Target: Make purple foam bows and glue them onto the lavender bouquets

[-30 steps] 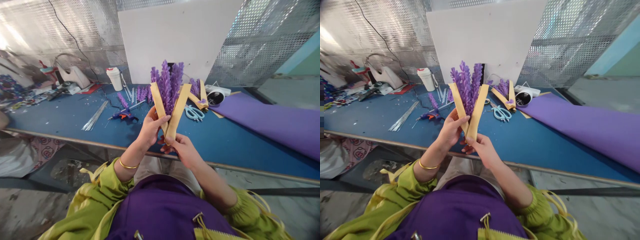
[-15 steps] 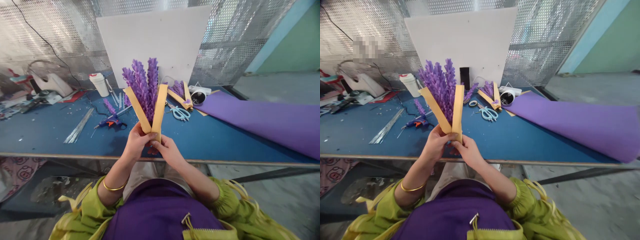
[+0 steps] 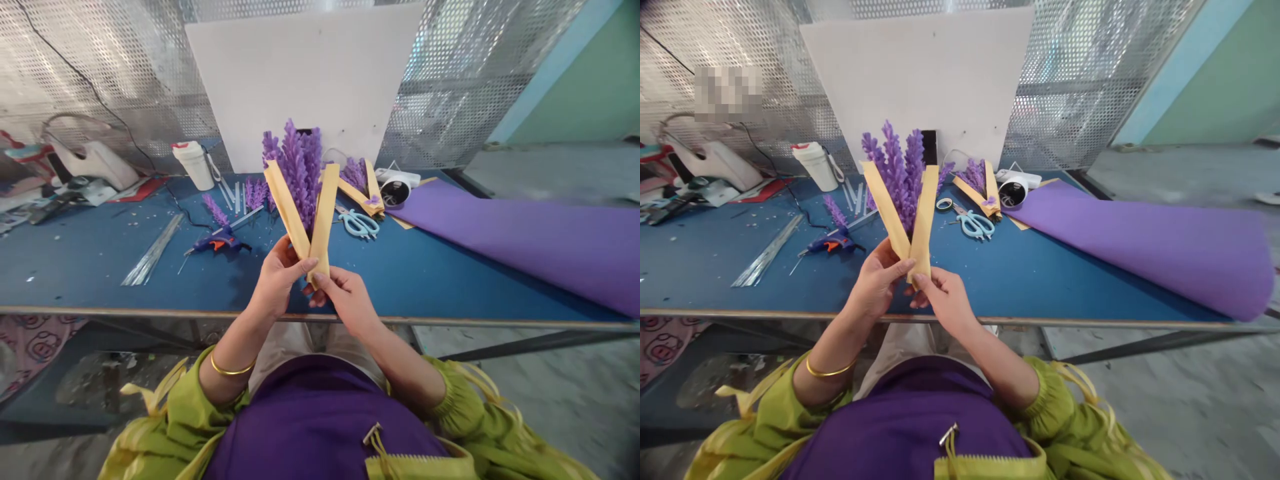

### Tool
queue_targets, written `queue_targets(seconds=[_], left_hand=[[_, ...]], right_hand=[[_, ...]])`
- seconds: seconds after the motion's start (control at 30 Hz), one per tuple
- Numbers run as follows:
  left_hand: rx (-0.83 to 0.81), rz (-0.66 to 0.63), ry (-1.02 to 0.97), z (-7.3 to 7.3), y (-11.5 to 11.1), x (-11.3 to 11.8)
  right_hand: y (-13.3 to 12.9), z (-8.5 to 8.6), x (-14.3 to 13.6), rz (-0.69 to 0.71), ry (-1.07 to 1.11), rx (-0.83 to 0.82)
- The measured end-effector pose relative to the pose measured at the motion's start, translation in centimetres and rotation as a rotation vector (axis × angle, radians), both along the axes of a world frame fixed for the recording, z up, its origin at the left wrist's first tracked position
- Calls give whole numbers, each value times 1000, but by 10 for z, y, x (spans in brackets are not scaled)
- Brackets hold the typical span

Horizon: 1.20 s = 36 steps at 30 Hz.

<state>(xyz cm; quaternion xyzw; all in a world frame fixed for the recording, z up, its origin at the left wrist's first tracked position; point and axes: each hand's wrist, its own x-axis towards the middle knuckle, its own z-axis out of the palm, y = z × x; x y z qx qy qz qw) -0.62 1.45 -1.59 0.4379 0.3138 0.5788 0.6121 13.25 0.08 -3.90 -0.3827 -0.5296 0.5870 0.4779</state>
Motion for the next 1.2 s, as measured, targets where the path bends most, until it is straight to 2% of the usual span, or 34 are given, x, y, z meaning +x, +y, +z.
queue_targets(seconds=[0.23,0.4,0.53,0.77,0.97,1.1,1.2], left_hand=[[-175,-197,-180,3,3,0],[-133,-153,-233,-1,5,1],[-149,-172,-252,-1,7,-1],[-176,-195,-295,-1,8,-2],[-208,-217,-241,-6,5,-3],[-168,-242,-207,-2,3,-3],[-162,-279,-186,-1,4,-3]], right_hand=[[-1,5,3,29,97,-43],[-1,3,8,127,118,-118],[1,5,14,222,172,-204],[-1,19,15,253,204,-261],[-8,27,5,176,142,-269],[-9,23,1,84,56,-253],[-10,17,0,15,7,-176]])
